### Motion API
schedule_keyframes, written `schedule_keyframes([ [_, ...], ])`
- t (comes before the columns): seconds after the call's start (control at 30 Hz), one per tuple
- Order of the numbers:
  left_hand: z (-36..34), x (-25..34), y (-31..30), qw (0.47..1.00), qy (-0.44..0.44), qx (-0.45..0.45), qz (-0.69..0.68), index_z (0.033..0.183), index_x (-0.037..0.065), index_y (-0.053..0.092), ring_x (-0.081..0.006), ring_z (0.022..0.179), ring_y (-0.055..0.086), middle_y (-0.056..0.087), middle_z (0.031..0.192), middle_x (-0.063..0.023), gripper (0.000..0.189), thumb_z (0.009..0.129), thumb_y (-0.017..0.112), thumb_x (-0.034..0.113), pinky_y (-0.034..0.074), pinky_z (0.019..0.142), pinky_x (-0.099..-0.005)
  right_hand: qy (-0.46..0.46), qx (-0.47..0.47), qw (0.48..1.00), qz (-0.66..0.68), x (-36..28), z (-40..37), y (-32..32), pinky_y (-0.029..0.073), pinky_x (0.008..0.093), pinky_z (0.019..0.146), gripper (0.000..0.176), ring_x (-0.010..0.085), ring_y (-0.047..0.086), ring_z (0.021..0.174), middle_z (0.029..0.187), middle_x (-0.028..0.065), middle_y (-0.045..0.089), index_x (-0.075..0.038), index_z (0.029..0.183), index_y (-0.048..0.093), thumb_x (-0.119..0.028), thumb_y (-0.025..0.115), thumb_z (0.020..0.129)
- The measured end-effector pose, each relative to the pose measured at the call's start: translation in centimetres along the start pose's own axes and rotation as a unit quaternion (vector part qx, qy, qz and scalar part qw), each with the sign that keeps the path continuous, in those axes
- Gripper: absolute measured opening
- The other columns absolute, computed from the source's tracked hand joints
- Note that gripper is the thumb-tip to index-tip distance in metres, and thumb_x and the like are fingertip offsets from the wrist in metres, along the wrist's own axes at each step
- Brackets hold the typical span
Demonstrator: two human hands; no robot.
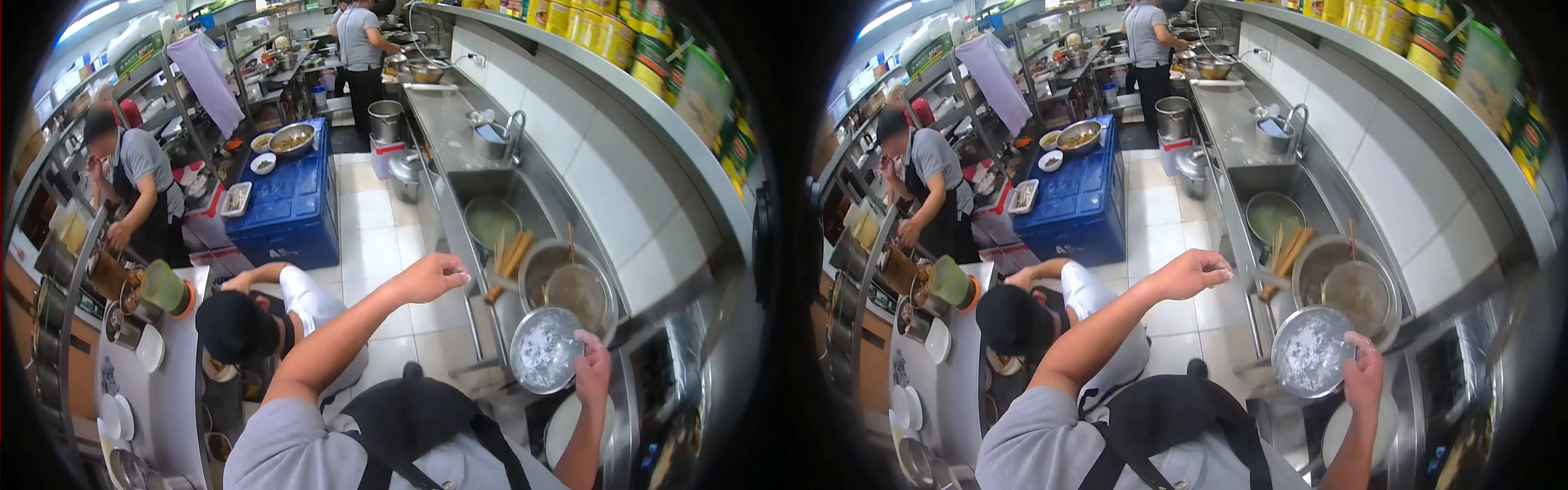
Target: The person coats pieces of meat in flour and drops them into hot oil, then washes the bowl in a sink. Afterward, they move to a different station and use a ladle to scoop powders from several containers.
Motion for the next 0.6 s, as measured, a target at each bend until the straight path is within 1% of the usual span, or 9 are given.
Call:
schedule_keyframes([
  [0.03,3.0,1.1,-1.9,1.000,-0.017,-0.006,0.024,0.100,0.001,0.067,-0.0108,0.081,0.058,0.066,0.086,-0.0031,0.022,0.093,0.063,0.021,0.048,0.077,-0.0270,0.043,0.008,0.998,0.048,-2.3,2.6,0.4,0.050,0.0231,0.069,0.048,0.0139,0.062,0.083,0.105,0.0134,0.063,0.005,0.118,0.056,0.009,0.044,0.072],
  [0.07,4.6,0.5,-3.2,0.999,-0.017,-0.006,0.026,0.100,0.001,0.067,-0.0108,0.081,0.058,0.066,0.086,-0.0031,0.022,0.093,0.063,0.021,0.048,0.077,-0.0270,0.043,0.009,0.998,0.050,-0.9,4.7,0.8,0.050,0.0231,0.069,0.048,0.0139,0.062,0.083,0.105,0.0134,0.063,0.005,0.118,0.056,0.009,0.044,0.072],
  [0.13,8.0,-0.7,-6.1,0.999,-0.015,0.006,0.031,0.100,0.001,0.067,-0.0112,0.080,0.058,0.065,0.085,-0.0030,0.023,0.093,0.062,0.022,0.048,0.076,-0.0276,-0.095,0.006,0.995,0.002,0.8,9.1,1.4,0.049,0.0231,0.048,0.047,0.0122,0.061,0.065,0.098,0.0133,0.064,0.004,0.118,0.056,0.009,0.044,0.072],
  [0.17,9.5,-1.5,-7.2,1.000,-0.015,0.015,0.020,0.100,0.002,0.067,-0.0105,0.078,0.058,0.065,0.085,-0.0022,0.023,0.093,0.062,0.023,0.048,0.073,-0.0274,-0.095,0.008,0.995,-0.002,0.5,10.6,1.8,0.049,0.0231,0.048,0.047,0.0122,0.061,0.065,0.098,0.0133,0.064,0.004,0.118,0.056,0.009,0.044,0.072],
  [0.23,11.6,-2.3,-8.8,0.999,-0.042,0.017,-0.009,0.099,0.002,0.067,-0.0102,0.077,0.058,0.064,0.084,-0.0020,0.023,0.093,0.061,0.023,0.048,0.071,-0.0271,0.033,-0.004,0.994,0.104,-2.5,12.9,4.1,0.046,0.0235,0.039,0.048,0.0120,0.062,0.061,0.098,0.0141,0.064,0.003,0.118,0.056,0.009,0.044,0.072],
  [0.33,15.2,-3.8,-10.9,0.998,-0.057,0.006,-0.017,0.098,0.004,0.066,-0.0096,0.075,0.057,0.064,0.083,-0.0011,0.022,0.094,0.061,0.025,0.048,0.067,-0.0261,0.057,-0.015,0.997,0.051,-1.9,17.3,4.9,0.048,0.0242,0.042,0.049,0.0128,0.063,0.063,0.100,0.0145,0.064,0.001,0.119,0.056,0.009,0.044,0.073],
  [0.43,19.0,-6.9,-12.5,0.994,-0.085,-0.053,-0.049,0.100,0.004,0.066,-0.0097,0.075,0.058,0.063,0.084,-0.0011,0.023,0.095,0.061,0.026,0.050,0.066,-0.0274,0.050,-0.026,0.998,0.020,-1.5,21.7,6.4,0.049,0.0251,0.042,0.049,0.0131,0.063,0.062,0.100,0.0152,0.064,0.001,0.119,0.056,0.010,0.043,0.073],
  [0.57,25.5,-10.1,-14.8,0.990,-0.062,-0.116,-0.039,0.101,0.003,0.066,-0.0114,0.077,0.060,0.064,0.084,-0.0025,0.024,0.094,0.062,0.026,0.051,0.067,-0.0281,0.029,0.004,1.000,0.003,0.1,27.4,8.3,0.049,0.0255,0.039,0.049,0.0131,0.063,0.059,0.099,0.0152,0.065,0.000,0.120,0.056,0.011,0.043,0.074],
  [0.6,27.3,-10.8,-15.4,0.990,-0.056,-0.125,-0.038,0.101,0.003,0.066,-0.0114,0.077,0.060,0.064,0.084,-0.0025,0.024,0.094,0.062,0.026,0.051,0.067,-0.0281,0.064,0.015,0.998,-0.004,-0.2,28.3,8.9,0.048,0.0255,0.039,0.049,0.0135,0.063,0.059,0.098,0.0147,0.065,0.001,0.120,0.056,0.011,0.044,0.074],
])
Point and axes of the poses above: each hand's wrist, its own z-axis towards the middle knuckle, its own y-axis out of the palm, x = y × z, the point moved 3 cm from there along z, towards the middle knuckle
